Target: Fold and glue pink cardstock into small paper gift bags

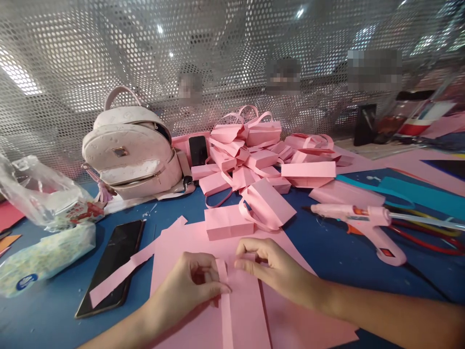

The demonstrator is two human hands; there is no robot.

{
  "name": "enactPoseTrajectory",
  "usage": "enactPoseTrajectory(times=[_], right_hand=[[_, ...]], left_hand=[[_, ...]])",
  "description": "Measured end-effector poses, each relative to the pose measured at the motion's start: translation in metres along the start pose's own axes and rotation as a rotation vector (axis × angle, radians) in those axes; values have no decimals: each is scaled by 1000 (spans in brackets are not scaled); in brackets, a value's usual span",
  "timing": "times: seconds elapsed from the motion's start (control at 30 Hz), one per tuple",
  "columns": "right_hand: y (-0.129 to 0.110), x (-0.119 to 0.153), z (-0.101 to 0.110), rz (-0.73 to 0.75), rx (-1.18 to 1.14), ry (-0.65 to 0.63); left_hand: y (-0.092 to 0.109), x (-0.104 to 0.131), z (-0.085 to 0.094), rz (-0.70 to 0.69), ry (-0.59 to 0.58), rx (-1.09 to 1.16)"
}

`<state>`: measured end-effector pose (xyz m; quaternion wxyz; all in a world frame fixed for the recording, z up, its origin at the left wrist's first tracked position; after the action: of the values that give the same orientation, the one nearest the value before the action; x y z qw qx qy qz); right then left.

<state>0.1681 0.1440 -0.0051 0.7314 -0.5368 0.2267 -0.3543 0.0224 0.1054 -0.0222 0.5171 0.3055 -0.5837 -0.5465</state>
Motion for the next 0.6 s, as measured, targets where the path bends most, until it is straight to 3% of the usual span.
enactPoseTrajectory(times=[0.3, 0.47, 0.6], right_hand=[[5, -2, -3, -48, -179, -15], [8, -1, 2, -55, -169, 44], [4, 0, -7, -32, -264, -70]], left_hand=[[-8, -1, 7, 60, 73, 136], [-8, -1, 4, 32, 31, 40], [-10, -1, 5, 73, 45, 62]])
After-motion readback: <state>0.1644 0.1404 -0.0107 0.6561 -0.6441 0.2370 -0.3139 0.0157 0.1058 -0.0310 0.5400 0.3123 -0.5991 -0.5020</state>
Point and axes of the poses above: each hand's wrist, its own x-axis away from the middle knuckle, its own z-axis out of the back of the hand, y = z × x, the point moved 7 cm from there along -x, towards the middle knuckle
